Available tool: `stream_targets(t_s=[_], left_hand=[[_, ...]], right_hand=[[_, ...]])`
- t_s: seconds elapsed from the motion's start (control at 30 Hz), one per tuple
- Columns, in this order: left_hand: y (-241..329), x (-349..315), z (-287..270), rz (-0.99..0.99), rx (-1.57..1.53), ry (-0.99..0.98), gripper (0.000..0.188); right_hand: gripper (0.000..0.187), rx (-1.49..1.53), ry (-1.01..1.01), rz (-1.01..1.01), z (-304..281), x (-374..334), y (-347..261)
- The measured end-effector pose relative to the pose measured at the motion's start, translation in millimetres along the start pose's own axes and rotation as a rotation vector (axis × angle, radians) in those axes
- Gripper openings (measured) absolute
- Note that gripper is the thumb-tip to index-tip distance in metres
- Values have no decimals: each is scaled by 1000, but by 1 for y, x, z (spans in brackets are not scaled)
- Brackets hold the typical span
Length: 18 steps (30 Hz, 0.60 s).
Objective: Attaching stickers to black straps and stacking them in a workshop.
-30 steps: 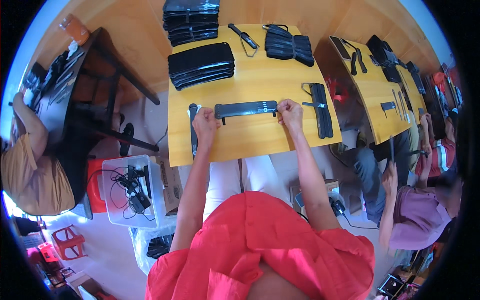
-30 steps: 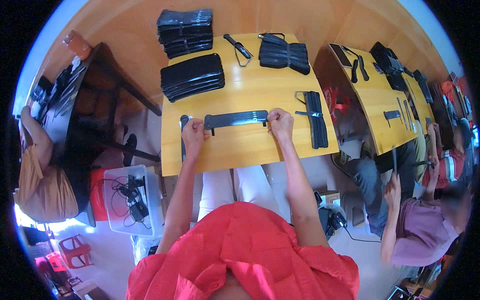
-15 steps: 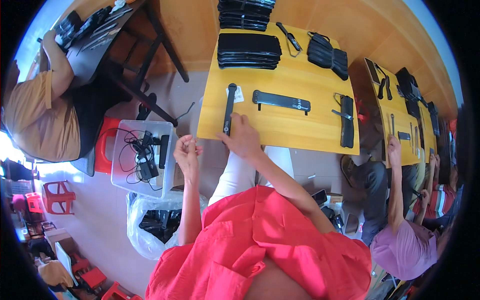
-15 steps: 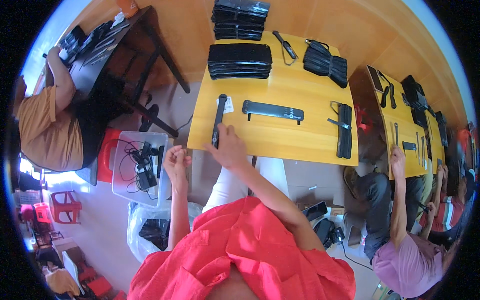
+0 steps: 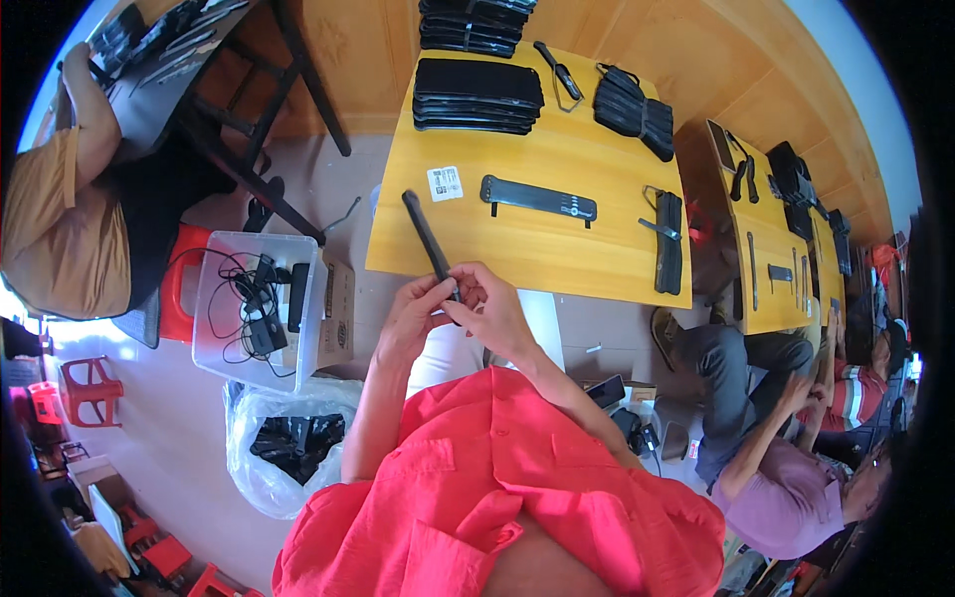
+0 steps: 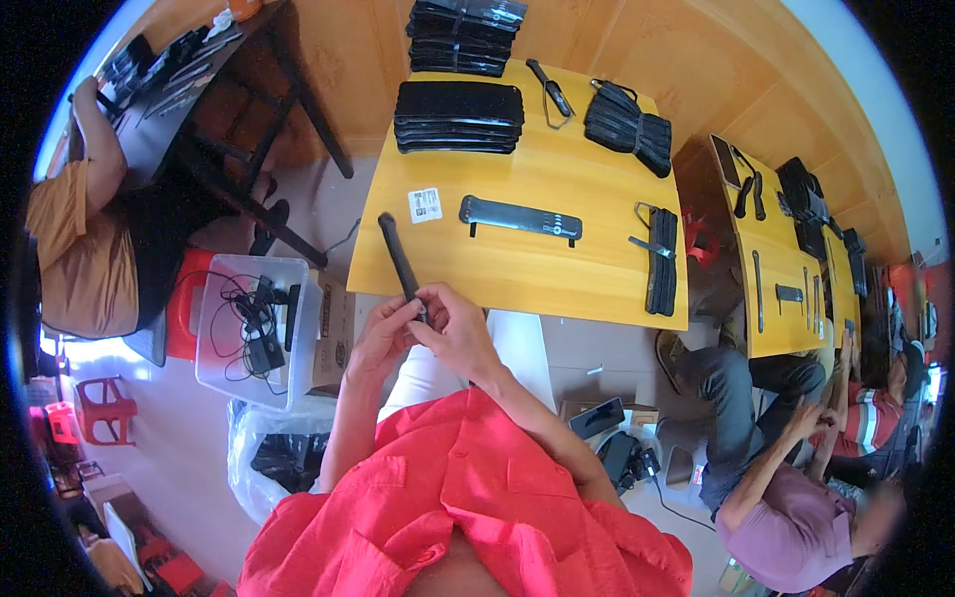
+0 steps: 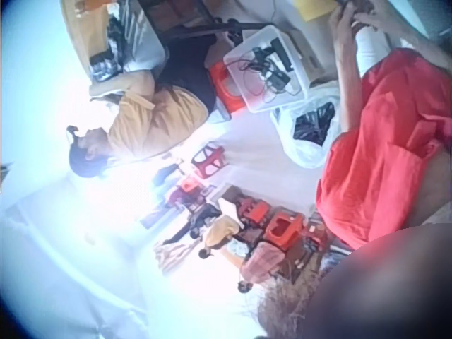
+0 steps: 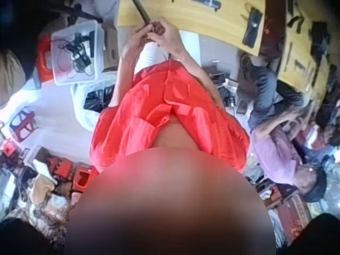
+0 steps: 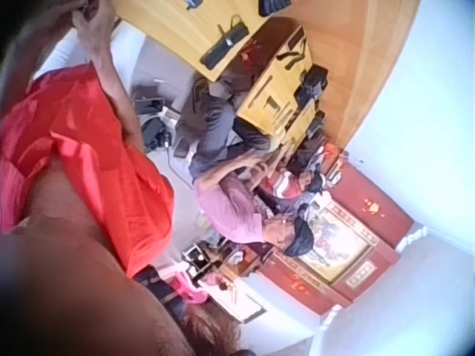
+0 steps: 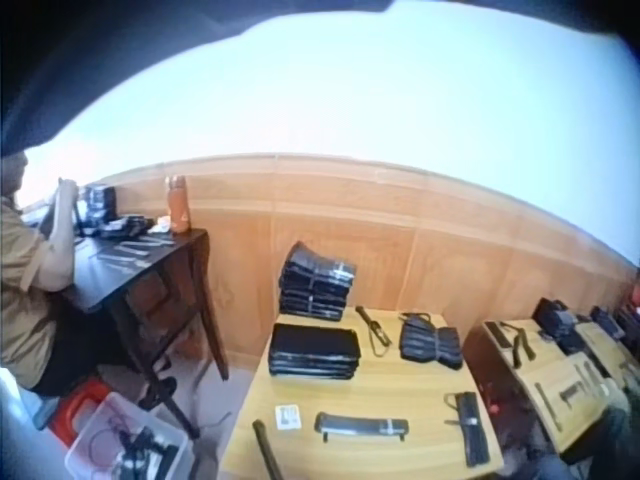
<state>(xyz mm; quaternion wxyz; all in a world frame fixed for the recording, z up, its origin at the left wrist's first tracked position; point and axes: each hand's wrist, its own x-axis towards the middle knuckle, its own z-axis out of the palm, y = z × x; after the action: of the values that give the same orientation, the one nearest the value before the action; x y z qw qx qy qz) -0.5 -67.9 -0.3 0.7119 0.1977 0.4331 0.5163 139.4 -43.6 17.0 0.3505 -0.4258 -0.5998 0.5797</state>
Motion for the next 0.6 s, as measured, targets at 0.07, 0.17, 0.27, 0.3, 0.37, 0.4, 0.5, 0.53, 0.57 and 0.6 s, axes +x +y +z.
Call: stream_targets(t_s=[0.07, 0.17, 0.27, 0.3, 0.37, 0.4, 0.5, 0.53, 0.57, 0.6], left_hand=[[-1, 3, 4, -15, -16, -8, 23], [12, 3, 20, 22, -32, -14, 23], [29, 1, 45, 33, -40, -30, 24], [30, 3, 50, 37, -19, -58, 24], [30, 5, 59, 41, 3, -93, 25], [31, 5, 65, 43, 1, -106, 25], [28, 2, 77, 62, -1, -128, 26], [27, 1, 80, 78, -2, -136, 27], [28, 1, 81, 77, -2, -139, 27], [28, 1, 83, 75, 5, -144, 27]], right_hand=[[33, -155, 49, -140, -13, -8, -8], [32, -263, 68, -166, -40, -20, -32], [32, -140, -36, -259, -58, -25, -45], [32, -143, -37, -263, -61, -26, -46], [29, -59, 20, -304, -66, -28, -45], [29, -62, 22, -307, -68, -28, -45], [24, 49, 109, -278, -74, -29, -44], [24, 52, 111, -287, -76, -30, -43], [24, 54, 112, -295, -78, -31, -43], [24, 53, 114, -295, -79, -32, -44]])
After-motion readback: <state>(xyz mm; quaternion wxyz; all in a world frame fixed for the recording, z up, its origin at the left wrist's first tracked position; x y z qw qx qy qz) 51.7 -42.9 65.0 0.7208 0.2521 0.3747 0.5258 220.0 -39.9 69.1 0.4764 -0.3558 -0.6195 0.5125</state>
